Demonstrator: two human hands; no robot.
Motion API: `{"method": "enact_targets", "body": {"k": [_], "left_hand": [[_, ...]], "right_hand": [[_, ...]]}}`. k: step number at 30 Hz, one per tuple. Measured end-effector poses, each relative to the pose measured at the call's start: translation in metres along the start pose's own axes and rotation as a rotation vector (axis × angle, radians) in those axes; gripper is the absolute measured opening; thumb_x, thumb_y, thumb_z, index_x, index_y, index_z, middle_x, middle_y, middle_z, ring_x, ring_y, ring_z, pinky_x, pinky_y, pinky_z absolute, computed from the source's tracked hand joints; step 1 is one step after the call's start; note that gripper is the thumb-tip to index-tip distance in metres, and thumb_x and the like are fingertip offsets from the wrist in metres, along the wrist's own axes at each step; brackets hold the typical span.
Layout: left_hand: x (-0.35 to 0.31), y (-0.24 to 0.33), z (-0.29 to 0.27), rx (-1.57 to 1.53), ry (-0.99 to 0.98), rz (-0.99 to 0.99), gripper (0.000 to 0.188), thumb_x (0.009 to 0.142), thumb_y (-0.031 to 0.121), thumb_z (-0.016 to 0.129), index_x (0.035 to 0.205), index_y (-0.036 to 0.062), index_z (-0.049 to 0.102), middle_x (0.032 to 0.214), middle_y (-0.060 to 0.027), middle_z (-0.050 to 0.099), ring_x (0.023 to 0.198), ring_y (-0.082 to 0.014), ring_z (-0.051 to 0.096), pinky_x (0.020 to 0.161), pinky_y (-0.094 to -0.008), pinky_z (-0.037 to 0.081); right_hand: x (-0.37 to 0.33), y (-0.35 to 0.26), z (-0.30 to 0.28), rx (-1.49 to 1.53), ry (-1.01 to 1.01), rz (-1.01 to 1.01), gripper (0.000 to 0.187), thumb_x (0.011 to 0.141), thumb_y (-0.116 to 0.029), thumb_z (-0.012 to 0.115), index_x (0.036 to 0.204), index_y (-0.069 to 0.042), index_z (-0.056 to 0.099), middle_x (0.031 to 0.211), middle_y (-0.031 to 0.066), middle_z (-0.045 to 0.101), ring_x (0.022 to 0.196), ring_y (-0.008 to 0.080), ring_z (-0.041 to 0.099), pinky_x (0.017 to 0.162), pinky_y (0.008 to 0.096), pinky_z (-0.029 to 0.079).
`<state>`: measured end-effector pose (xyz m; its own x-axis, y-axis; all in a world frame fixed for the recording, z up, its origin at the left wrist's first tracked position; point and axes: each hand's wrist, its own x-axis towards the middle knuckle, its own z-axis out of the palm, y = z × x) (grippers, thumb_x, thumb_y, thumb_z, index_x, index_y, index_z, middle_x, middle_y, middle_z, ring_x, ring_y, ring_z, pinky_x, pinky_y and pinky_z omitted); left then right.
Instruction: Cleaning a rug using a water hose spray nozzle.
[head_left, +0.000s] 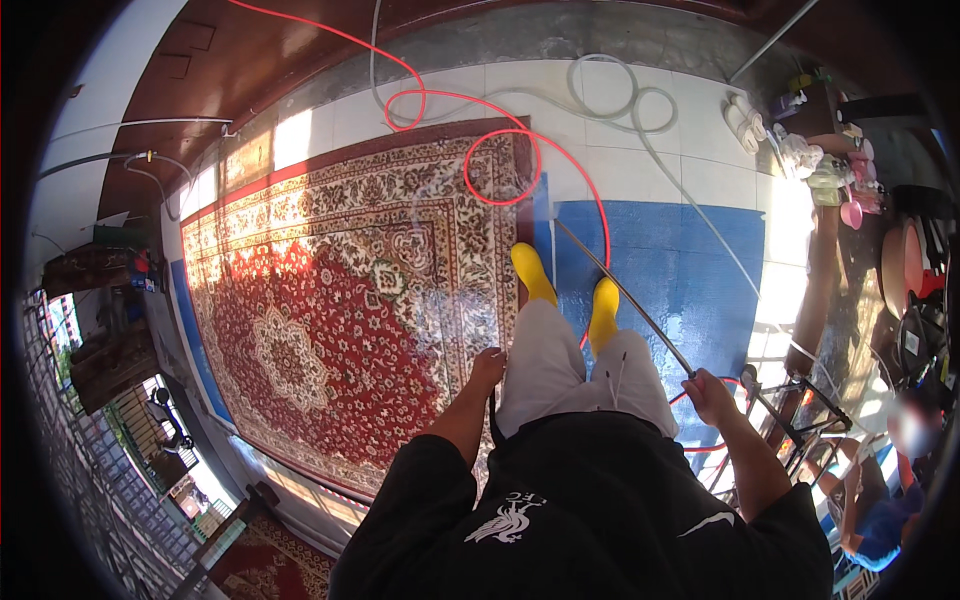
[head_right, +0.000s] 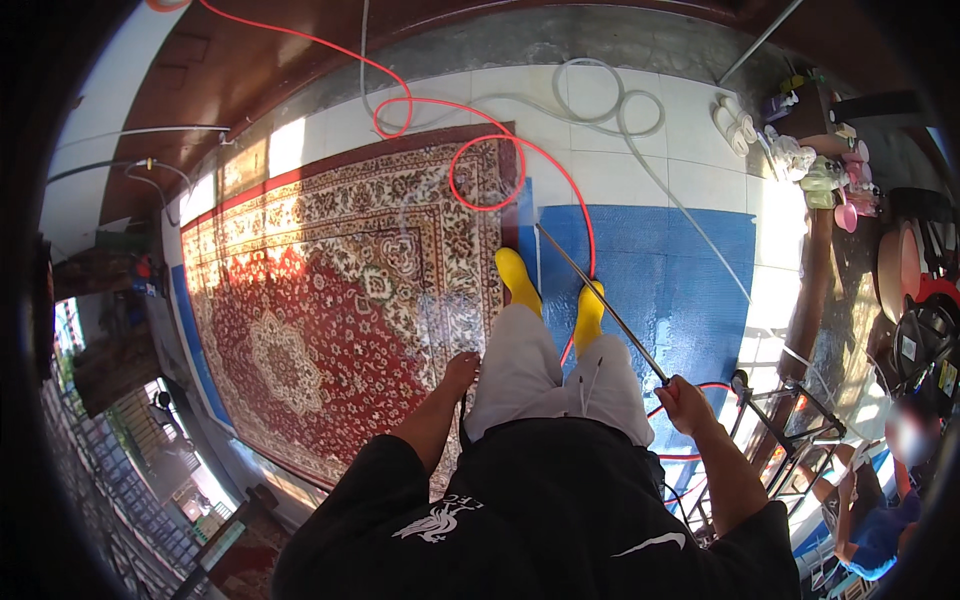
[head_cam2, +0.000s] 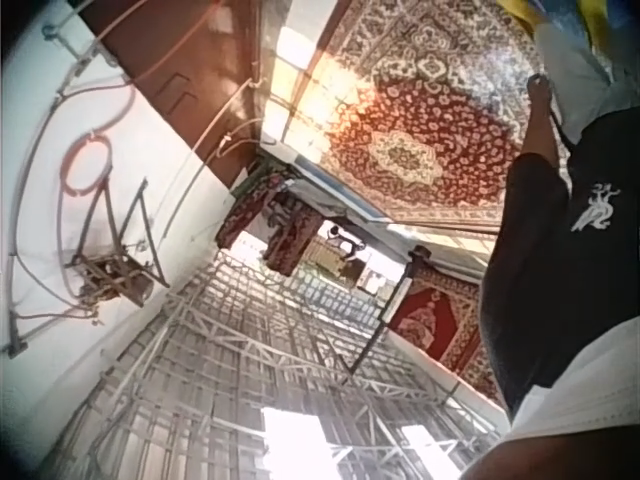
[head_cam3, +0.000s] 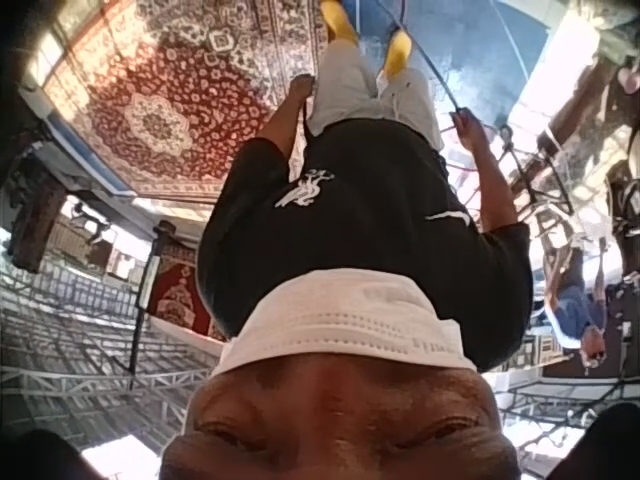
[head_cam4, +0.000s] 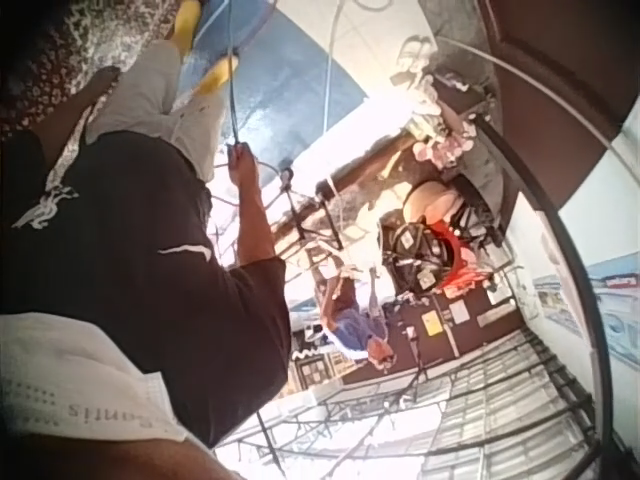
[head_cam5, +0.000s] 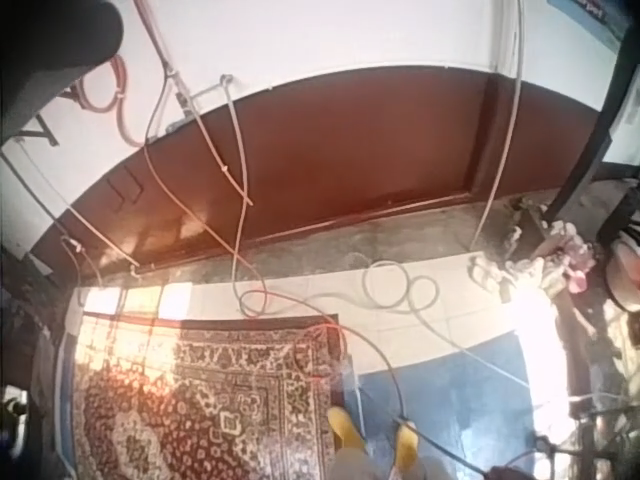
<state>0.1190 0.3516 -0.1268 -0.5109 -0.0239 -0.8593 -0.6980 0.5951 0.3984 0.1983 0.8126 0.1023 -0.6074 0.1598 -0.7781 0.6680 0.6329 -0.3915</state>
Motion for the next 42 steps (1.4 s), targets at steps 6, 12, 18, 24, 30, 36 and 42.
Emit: {"method": "enact_targets", "body": {"k": [6, 12, 18, 24, 30, 36, 42], "left_hand": [[0.106, 0.027, -0.018, -0.094, -0.129, -0.129, 0.046, 0.083, 0.030, 0.057, 0.117, -0.0007, 0.054, 0.079, -0.0146, 0.064, 0.065, -0.0210, 0.061, 0.061, -0.0342, 0.048], [0.223, 0.148, 0.005, -0.025, -0.303, -0.222, 0.038, 0.084, 0.031, 0.054, 0.108, 0.0017, 0.058, 0.092, -0.0199, 0.063, 0.088, -0.0299, 0.062, 0.074, -0.0380, 0.049], [0.366, 0.132, 0.014, -0.207, -0.092, -0.339, 0.047, 0.084, 0.028, 0.056, 0.123, 0.0033, 0.048, 0.097, -0.0169, 0.063, 0.086, -0.0335, 0.061, 0.065, -0.0490, 0.051], [0.482, 0.070, 0.000, -0.232, 0.233, -0.360, 0.066, 0.081, 0.033, 0.060, 0.131, -0.0035, 0.037, 0.124, -0.0277, 0.048, 0.113, -0.0358, 0.050, 0.094, -0.0376, 0.040], [0.553, 0.111, 0.020, -0.709, 0.346, -0.397, 0.076, 0.081, 0.027, 0.065, 0.139, 0.0047, 0.020, 0.089, -0.0111, 0.052, 0.061, -0.0146, 0.052, 0.047, -0.0284, 0.045], [0.597, 0.147, -0.002, -0.939, 0.457, -0.374, 0.063, 0.083, 0.021, 0.061, 0.133, 0.0050, 0.026, 0.088, -0.0114, 0.053, 0.061, -0.0138, 0.053, 0.048, -0.0293, 0.045], [0.561, 0.316, 0.005, -0.110, 0.236, 0.599, 0.056, 0.082, 0.000, 0.053, 0.133, 0.0040, 0.029, 0.112, -0.0195, 0.051, 0.102, -0.0284, 0.054, 0.080, -0.0358, 0.044]], "right_hand": [[0.056, -0.084, -0.011, 0.047, 0.002, 0.051, 0.031, 0.084, -0.028, 0.062, 0.073, -0.003, 0.046, 0.057, 0.0131, 0.053, 0.055, 0.0301, 0.054, 0.055, 0.0384, 0.042], [0.094, -0.114, -0.015, 0.038, 0.006, 0.166, 0.027, 0.080, -0.026, 0.064, 0.078, -0.005, 0.048, 0.058, 0.0150, 0.054, 0.061, 0.0395, 0.057, 0.054, 0.0412, 0.044], [0.163, -0.128, -0.004, 0.099, -0.046, 0.090, 0.030, 0.078, -0.029, 0.065, 0.078, -0.006, 0.047, 0.054, 0.0101, 0.049, 0.049, 0.0311, 0.053, 0.050, 0.0361, 0.044], [0.210, -0.126, 0.024, 0.134, -0.126, -0.100, 0.048, 0.077, -0.049, 0.063, 0.085, -0.002, 0.055, 0.057, 0.0055, 0.052, 0.047, 0.0203, 0.055, 0.045, 0.0307, 0.044], [0.218, -0.106, 0.030, 0.096, -0.222, -0.006, 0.050, 0.069, -0.048, 0.071, 0.076, -0.001, 0.055, 0.058, 0.0061, 0.051, 0.042, 0.0202, 0.049, 0.040, 0.0312, 0.037], [0.264, -0.138, 0.017, -0.094, -0.337, -0.344, 0.056, 0.071, -0.039, 0.073, 0.105, 0.002, 0.056, 0.082, 0.0152, 0.059, 0.052, 0.0241, 0.052, 0.047, 0.0355, 0.042], [0.281, -0.178, 0.005, 0.080, -0.381, -0.231, 0.058, 0.071, -0.047, 0.069, 0.095, 0.005, 0.055, 0.068, 0.0131, 0.054, 0.048, 0.0244, 0.050, 0.044, 0.0350, 0.040]]}}
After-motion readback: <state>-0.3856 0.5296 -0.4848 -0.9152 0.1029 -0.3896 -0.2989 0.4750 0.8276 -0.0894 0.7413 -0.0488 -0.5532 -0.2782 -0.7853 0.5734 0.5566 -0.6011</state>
